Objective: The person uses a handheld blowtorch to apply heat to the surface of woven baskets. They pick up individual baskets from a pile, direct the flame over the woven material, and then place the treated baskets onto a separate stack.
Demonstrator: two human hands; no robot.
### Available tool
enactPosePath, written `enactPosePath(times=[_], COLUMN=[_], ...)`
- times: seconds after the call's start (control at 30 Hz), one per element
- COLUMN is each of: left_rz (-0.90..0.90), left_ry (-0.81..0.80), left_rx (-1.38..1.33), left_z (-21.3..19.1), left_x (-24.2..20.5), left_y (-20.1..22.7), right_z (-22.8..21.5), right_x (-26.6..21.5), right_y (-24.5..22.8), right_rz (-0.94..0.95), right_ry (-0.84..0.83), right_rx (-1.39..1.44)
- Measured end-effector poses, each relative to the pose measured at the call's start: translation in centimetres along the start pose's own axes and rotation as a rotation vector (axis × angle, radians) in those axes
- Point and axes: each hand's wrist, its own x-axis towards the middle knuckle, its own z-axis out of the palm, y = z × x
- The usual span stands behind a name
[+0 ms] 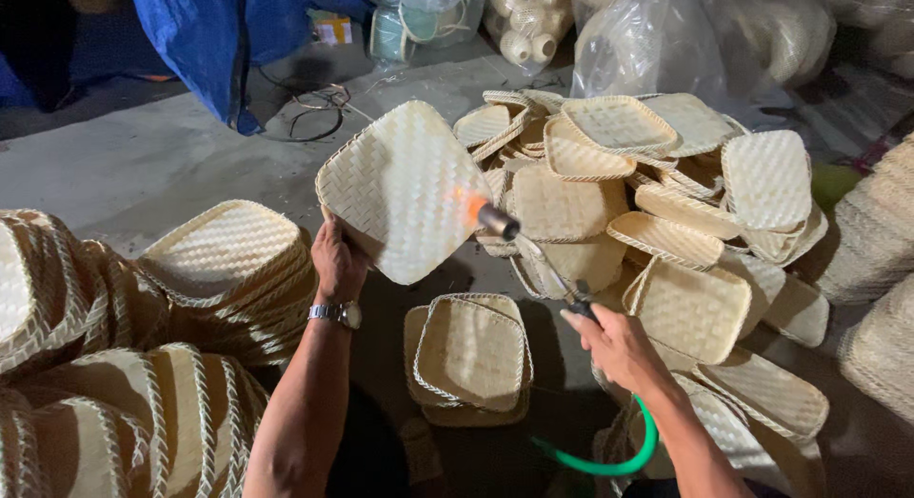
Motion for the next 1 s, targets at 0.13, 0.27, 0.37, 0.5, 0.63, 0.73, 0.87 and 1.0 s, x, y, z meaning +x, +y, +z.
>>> enactPosePath(times=[0.13, 0.27, 0.37, 0.5, 0.63, 0.73, 0.87, 1.0], left_rz=[0.016, -0.007, -0.004, 0.006, -0.055, -0.071, -0.07, -0.069], left_ry=[0.029, 0.021, -0.013, -0.098, -0.057, -0.096, -0.218, -0.306], left_rx=[0.016, 0.019, 0.034, 0.046, 0.136, 0.185, 0.231, 0.266], left_z=[0.2, 0.2, -0.4, -0.6, 0.4, 0.8, -1.4, -1.9], left_x=[0.4, 0.7, 0.8, 0.7, 0.0, 0.0, 0.7, 1.1], left_y=[1.0, 2.1, 2.6, 3.0, 4.1, 4.2, 3.2, 2.6], right_z=[-1.1, -1.7, -2.8, -3.1, -3.5, -4.1, -4.8, -5.8], right_x=[-0.3, 0.2, 0.1, 0.1, 0.0, 0.3, 0.7, 1.3], right_y=[0.9, 2.6, 3.6, 4.0, 4.5, 4.9, 5.6, 5.3], right_rz=[0.075, 0.047, 0.045, 0.087, 0.047, 0.078, 0.06, 0.096], right_ry=[-0.124, -0.094, -0.131, -0.203, -0.179, -0.236, -0.196, -0.239], right_rx=[0.029, 0.041, 0.046, 0.029, 0.18, 0.095, 0.174, 0.095])
